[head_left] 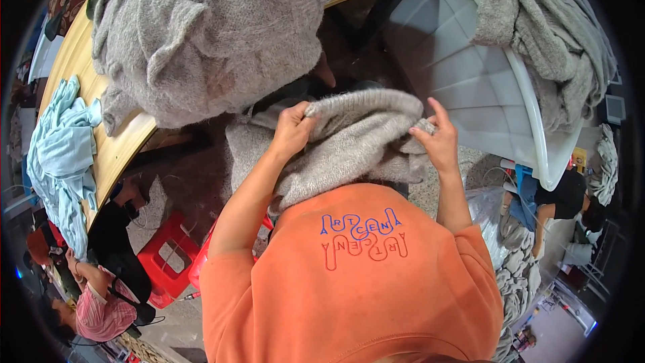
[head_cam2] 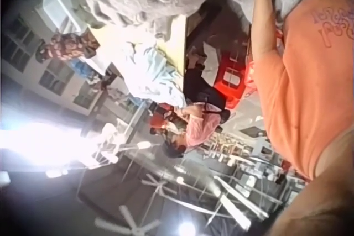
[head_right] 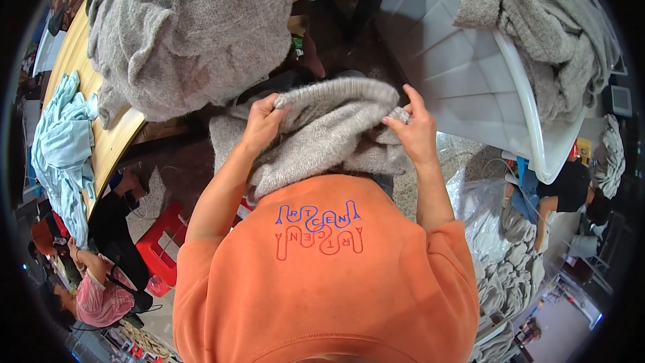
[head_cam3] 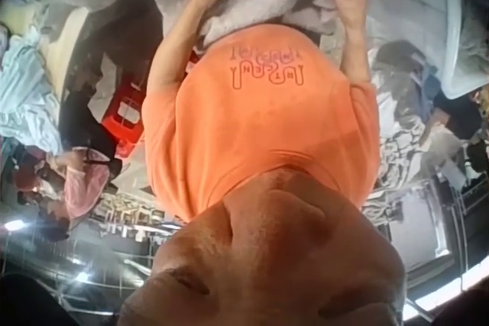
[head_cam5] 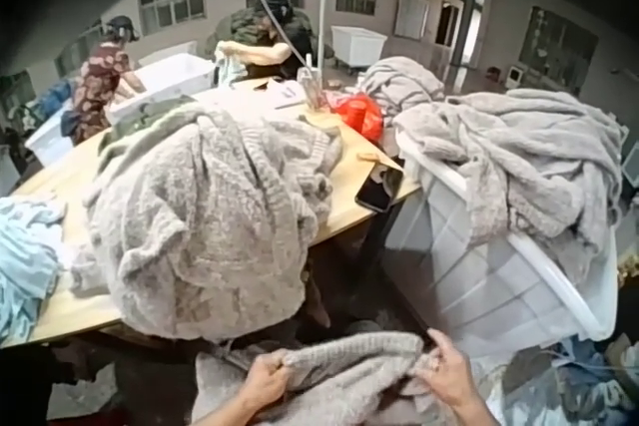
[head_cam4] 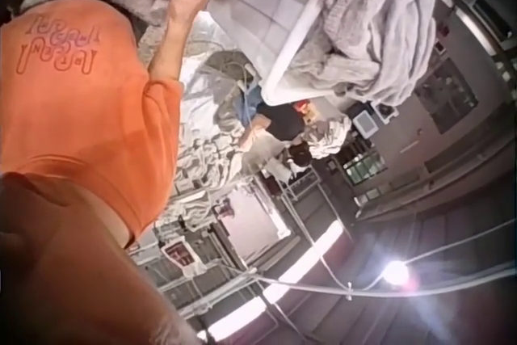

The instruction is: The worker is inspecting pieces of grey fleece fabric, picking off lint or loose threads with their fingers and organizing the pieces.

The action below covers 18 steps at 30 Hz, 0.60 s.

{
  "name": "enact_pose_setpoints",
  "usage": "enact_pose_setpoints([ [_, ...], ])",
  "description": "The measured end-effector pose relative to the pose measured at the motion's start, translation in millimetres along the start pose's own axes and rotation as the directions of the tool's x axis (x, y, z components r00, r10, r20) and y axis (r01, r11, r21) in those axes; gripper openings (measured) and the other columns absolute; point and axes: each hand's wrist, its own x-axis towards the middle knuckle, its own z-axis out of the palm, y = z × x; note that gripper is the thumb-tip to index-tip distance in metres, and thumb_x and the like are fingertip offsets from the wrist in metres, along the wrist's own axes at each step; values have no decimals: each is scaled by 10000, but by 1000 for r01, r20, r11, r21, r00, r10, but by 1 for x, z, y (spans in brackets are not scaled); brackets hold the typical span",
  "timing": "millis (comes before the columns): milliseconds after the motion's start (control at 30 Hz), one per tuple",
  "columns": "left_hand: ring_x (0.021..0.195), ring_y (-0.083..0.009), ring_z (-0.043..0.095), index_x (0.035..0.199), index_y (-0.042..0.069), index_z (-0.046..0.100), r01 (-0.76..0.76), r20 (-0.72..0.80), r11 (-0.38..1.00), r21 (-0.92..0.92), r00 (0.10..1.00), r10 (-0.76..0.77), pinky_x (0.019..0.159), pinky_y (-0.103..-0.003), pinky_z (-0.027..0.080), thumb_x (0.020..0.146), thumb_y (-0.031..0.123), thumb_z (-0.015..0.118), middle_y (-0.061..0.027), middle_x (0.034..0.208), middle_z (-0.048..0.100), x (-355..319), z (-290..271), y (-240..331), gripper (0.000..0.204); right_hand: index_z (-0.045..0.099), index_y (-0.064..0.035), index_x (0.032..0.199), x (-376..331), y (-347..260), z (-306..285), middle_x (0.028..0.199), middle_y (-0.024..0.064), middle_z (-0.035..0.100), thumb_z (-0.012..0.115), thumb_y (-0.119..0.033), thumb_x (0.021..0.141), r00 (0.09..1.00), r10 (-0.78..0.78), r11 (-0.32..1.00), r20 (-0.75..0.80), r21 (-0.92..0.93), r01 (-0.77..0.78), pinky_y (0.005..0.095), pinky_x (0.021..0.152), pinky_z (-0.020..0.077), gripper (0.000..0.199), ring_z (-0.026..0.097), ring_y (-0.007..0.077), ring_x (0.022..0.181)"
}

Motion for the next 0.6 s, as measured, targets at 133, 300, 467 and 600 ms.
enact_pose_setpoints([
  [133,600,-22,465,912,9,596,-150,116,976,-158,979,169,534,-205,411,820,28,611,31,653,542,-26,12,30,96,555,-49,1210,-8,-42,3,1032,127,634,730,-30,683,923,-383,899,46,248,361,311,744,489,556,598,178,785],
  [300,648,-33,526,845,1,622,-219,106,976,-11,970,219,559,-220,441,769,9,631,0,695,610,-46,20,49,76,601,5,1018,1,-81,49,883,119,571,652,-36,740,701,-678,706,223,467,533,329,718,469,286,579,237,808],
  [467,604,-47,536,786,-14,631,50,-19,956,-288,998,-58,537,-214,445,754,-5,639,-10,660,620,-58,22,45,34,545,2,850,-15,-88,60,867,112,545,596,7,734,696,-671,720,254,449,530,339,648,465,127,574,252,732],
  [600,571,-21,477,782,3,643,62,138,951,-304,990,-20,486,-194,386,815,17,624,25,646,588,-66,26,37,41,525,18,801,-16,-83,70,800,124,535,570,32,736,762,-621,727,185,500,471,315,609,443,80,555,258,692],
])
